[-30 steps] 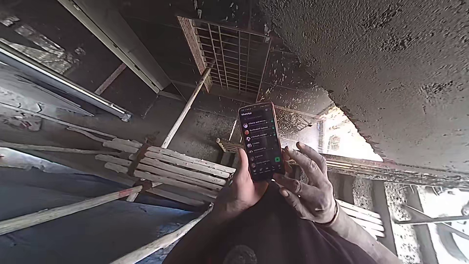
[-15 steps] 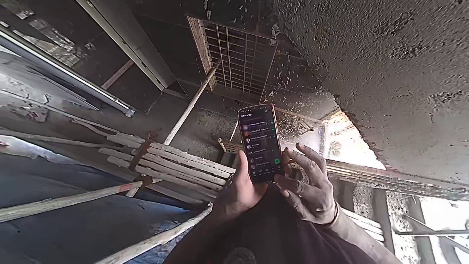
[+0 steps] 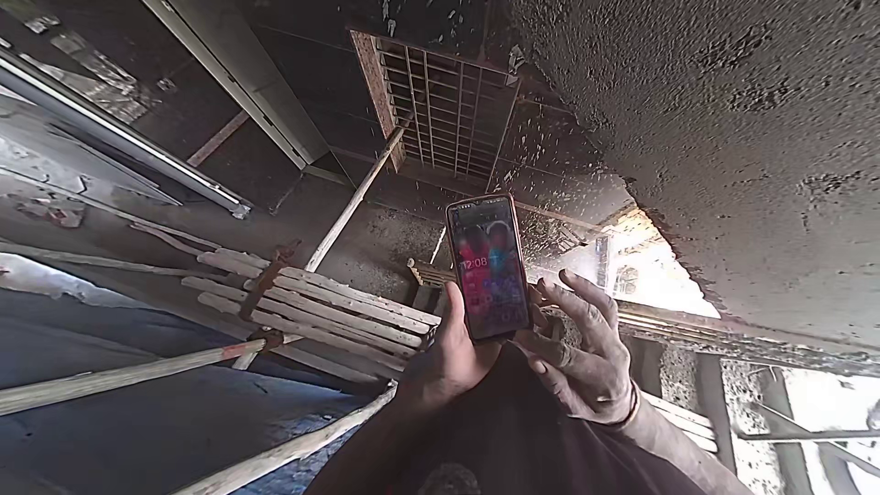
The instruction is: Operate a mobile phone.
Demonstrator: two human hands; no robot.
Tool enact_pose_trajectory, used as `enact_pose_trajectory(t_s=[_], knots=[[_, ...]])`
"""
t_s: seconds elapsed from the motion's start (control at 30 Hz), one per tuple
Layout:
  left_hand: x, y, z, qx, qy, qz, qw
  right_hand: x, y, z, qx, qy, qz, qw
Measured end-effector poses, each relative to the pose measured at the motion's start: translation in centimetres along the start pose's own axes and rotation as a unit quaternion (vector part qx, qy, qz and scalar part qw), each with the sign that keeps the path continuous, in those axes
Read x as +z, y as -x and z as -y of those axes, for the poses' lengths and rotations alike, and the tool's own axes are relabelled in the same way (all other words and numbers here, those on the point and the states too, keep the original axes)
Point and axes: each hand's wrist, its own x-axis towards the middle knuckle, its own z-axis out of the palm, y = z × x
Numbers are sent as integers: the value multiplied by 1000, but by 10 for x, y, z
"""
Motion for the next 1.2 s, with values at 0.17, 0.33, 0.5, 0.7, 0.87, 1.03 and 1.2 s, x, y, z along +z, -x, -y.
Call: enact_pose_trajectory(t_s=[0.17,0.33,0.5,0.7,0.87,1.03,1.2], knots=[[0,1,1,7,-2,-5,1000,0,1,1,-2,3,4,1000],[1,3,1,11,-8,-4,1000,1,1,2,0,-1,4,1000],[1,5,0,12,-5,-1,1000,4,2,4,-3,12,6,1000],[-1,7,-2,6,6,13,1000,5,1,8,-1,14,0,1000],[-2,9,-3,0,14,24,1000,1,-9,8,3,19,-10,1000],[0,11,0,3,-1,26,1000,1,-22,8,17,44,-9,999],[-1,13,5,9,-11,36,999,4,-28,5,7,73,-11,997]])
